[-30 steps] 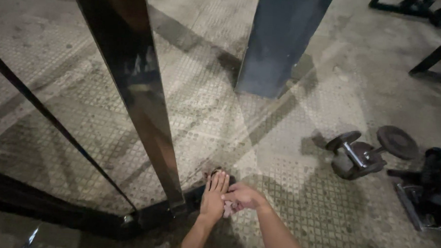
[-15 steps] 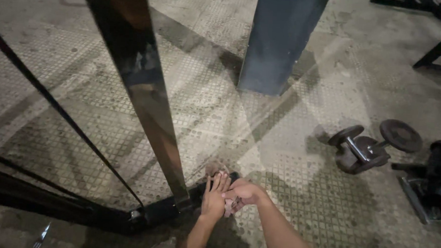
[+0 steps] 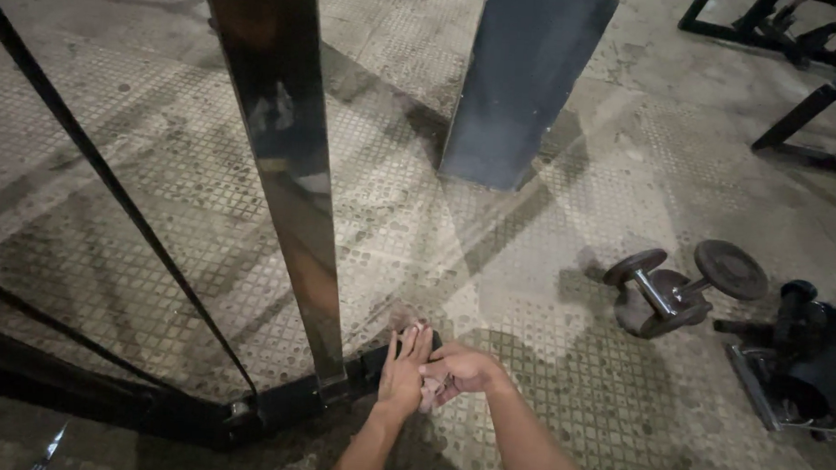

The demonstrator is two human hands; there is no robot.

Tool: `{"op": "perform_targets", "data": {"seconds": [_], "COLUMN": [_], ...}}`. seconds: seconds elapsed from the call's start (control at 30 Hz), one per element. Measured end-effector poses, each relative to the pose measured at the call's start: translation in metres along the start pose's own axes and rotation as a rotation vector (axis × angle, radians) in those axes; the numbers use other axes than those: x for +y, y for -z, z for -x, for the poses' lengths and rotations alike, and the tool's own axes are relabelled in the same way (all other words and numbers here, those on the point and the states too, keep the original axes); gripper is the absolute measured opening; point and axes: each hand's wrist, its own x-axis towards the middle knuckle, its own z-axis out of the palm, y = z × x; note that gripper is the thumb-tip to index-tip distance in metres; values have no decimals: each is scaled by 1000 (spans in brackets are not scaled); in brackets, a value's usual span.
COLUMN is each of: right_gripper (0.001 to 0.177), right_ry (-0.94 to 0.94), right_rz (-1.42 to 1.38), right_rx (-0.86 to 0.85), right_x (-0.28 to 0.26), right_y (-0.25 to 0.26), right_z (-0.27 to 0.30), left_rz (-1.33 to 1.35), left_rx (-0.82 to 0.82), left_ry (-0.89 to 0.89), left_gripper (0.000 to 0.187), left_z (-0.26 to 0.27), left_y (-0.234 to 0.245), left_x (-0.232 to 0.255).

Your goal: Cleaning the base and frame of a gym cable machine with a cloth.

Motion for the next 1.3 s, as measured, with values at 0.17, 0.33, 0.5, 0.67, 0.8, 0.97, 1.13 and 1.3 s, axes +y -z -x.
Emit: {"op": "perform_targets", "data": {"seconds": [0.17,0.33,0.5,0.67,0.8,0.97,1.13,1.3], "right_gripper": [36,30,27,14,15,18,16,27], "right_ry": [-102,-107,-38,65,106,258,247,234], "right_rz": [-40,60,85,121,120,-111,-131,-71], "right_rx": [-79,-121,-172,-68,61,132,347,356], "right_x": [-11,-13,-8,-24,-39,-41,-63,-15], "right_y": [-8,-20,-18,-31,-32,-17,-27,-7], "right_z": [1,-4,-21,-31,-32,-51,-32,-68], "left_rz": [-66,49,-23,532,768,1339,1775,538], "left_rx": [727,379,615,550,588,741,797,975], "left_ry": [4,19,91,194,220,352,491,483], "left_gripper": [80,78,78,73,64,36,42,58], "left_z": [-44,7,1,39,31,-37,-15,31], "left_y": [-133,-66,-86,-16,-24,-104,-47,-23], "left_x": [-14,-6,-20,-34,-35,-55,-34,-10]}}
